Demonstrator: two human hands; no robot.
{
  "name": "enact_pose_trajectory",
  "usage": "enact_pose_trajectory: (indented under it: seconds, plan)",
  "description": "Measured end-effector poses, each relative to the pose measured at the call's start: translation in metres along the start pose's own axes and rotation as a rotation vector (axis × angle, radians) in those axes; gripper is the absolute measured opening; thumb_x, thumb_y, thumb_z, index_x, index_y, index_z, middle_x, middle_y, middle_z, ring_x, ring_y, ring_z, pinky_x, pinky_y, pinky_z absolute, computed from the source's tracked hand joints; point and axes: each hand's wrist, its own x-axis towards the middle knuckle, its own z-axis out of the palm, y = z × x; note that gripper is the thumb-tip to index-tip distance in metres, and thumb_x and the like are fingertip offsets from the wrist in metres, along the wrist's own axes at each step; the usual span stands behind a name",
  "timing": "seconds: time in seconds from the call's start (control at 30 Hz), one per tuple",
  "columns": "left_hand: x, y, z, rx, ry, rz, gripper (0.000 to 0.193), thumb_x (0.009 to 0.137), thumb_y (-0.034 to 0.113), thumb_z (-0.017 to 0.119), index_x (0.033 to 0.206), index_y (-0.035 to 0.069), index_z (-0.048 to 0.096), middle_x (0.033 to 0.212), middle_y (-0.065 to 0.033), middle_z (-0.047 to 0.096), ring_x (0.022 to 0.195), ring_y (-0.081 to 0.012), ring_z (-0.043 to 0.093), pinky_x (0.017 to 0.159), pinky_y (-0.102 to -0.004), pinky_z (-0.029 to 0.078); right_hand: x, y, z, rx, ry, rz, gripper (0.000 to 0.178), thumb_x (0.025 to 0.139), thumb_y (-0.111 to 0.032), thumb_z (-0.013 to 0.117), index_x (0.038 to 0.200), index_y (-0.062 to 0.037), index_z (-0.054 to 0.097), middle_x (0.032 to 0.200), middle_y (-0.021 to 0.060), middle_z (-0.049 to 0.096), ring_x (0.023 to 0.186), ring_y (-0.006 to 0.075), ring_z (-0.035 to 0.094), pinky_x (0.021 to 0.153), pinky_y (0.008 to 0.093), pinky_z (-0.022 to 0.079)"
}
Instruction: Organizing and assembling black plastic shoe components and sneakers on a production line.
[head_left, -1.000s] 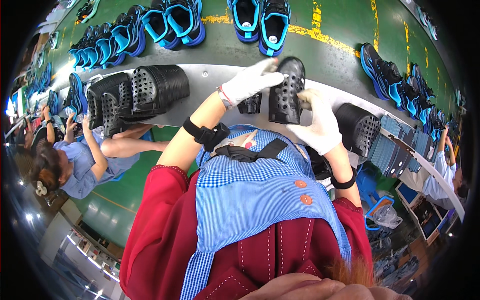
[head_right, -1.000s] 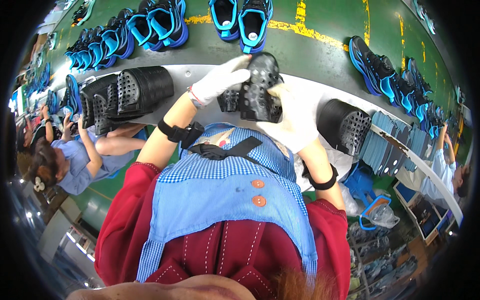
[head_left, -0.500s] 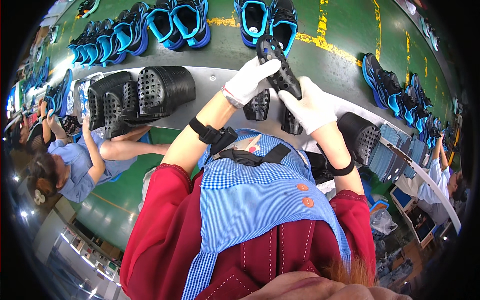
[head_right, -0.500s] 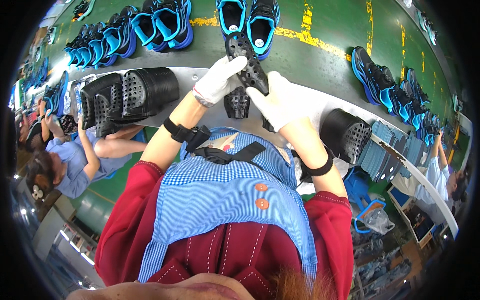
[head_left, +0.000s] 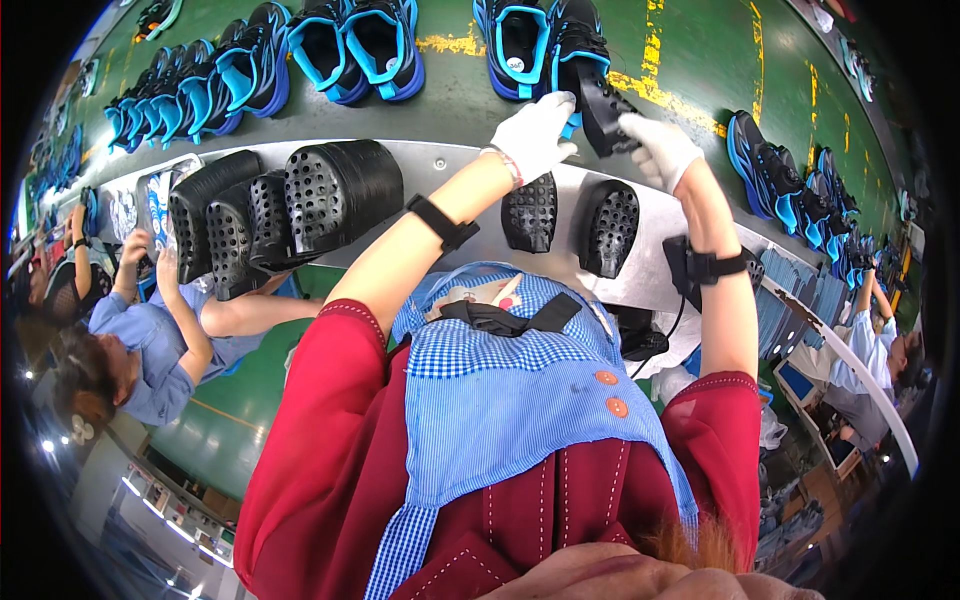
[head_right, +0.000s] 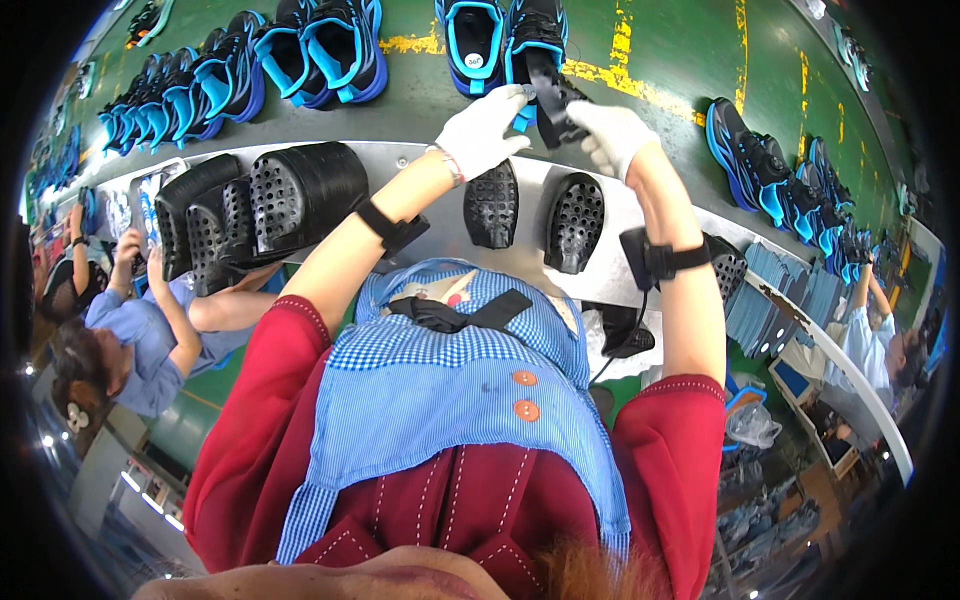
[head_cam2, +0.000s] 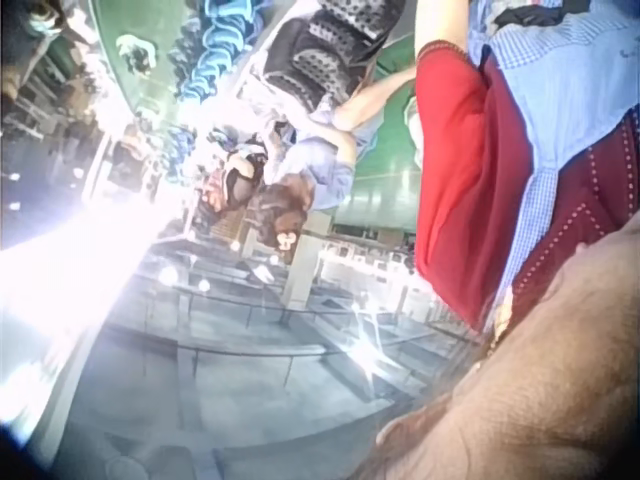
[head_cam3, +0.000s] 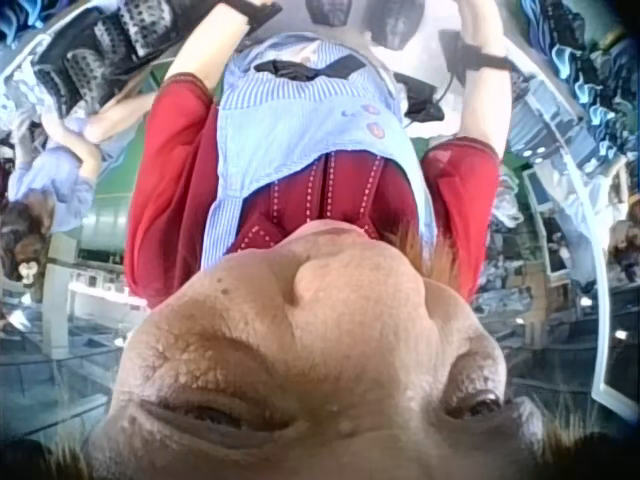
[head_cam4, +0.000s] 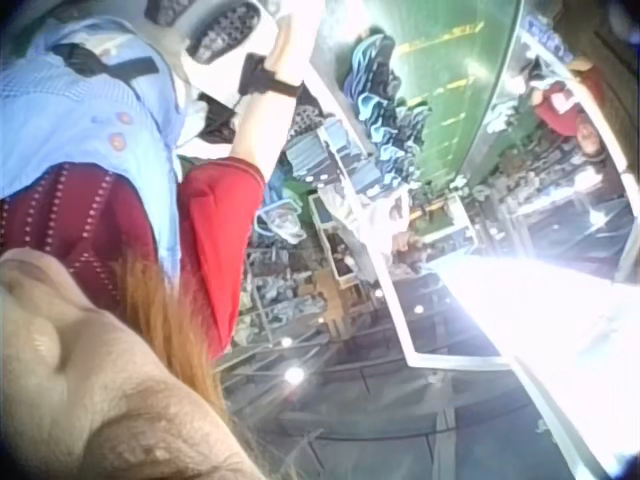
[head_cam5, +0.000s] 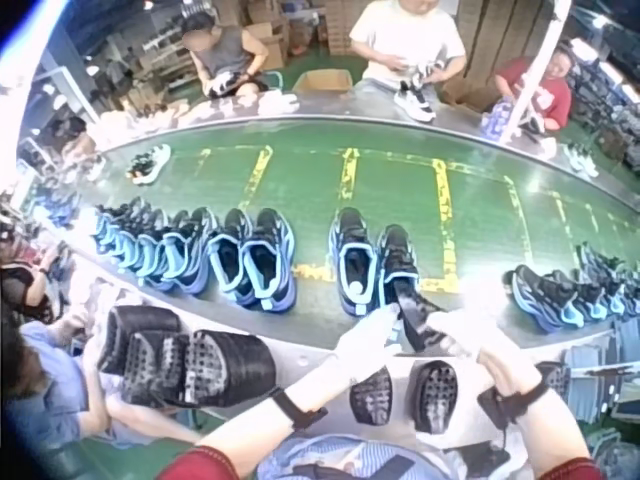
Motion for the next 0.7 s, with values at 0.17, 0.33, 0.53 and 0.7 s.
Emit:
enact_pose_trajectory:
  seconds: [0.17, 0.33, 0.53, 0.7]
  plan:
    - [0.039, 0.003, 0.008, 0.142, -0.293, -0.051, 0.034, 0.083, 0.025, 0.062, 0.108, 0.003, 0.055, 0.107, -0.0150, 0.059, 0.092, -0.0324, 0.061, 0.079, -0.0425, 0.051, 0.070, -0.029, 0.001, -0.682, 0.186, -0.114, 0.044, 0.083, -0.043, 0.050, 0.096, -0.0057, 0.069, 0.100, 0.0156, 0.068, 0.089, 0.0292, 0.066, 0.076, 0.0406, 0.051]
    - [0.048, -0.014, 0.032, 0.013, -0.284, -0.315, 0.024, 0.088, 0.023, 0.055, 0.102, 0.005, 0.061, 0.095, -0.0153, 0.067, 0.089, -0.0341, 0.065, 0.076, -0.0428, 0.051, 0.067, -0.076, 0.065, -0.853, 0.401, -0.054, 0.042, 0.088, -0.038, 0.045, 0.108, -0.0084, 0.068, 0.113, 0.0189, 0.064, 0.108, 0.0345, 0.060, 0.094, 0.0419, 0.046]
    - [0.074, -0.028, 0.043, 0.103, -0.655, -0.308, 0.033, 0.088, 0.029, 0.050, 0.117, 0.018, 0.062, 0.116, -0.0127, 0.065, 0.104, -0.0298, 0.063, 0.087, -0.0386, 0.050, 0.106, -0.069, 0.071, -0.750, 0.312, -0.075, 0.041, 0.088, -0.039, 0.049, 0.107, -0.0083, 0.068, 0.114, 0.0181, 0.063, 0.110, 0.0342, 0.059, 0.094, 0.0419, 0.046]
    - [0.074, -0.039, 0.055, 0.139, -0.609, -0.319, 0.037, 0.090, 0.033, 0.046, 0.121, 0.019, 0.061, 0.125, -0.0119, 0.060, 0.114, -0.0279, 0.058, 0.091, -0.0369, 0.048, 0.143, -0.063, 0.085, -0.485, 0.175, -0.037, 0.039, 0.091, -0.034, 0.046, 0.115, -0.0068, 0.060, 0.116, 0.0170, 0.062, 0.105, 0.0331, 0.060, 0.090, 0.0411, 0.047]
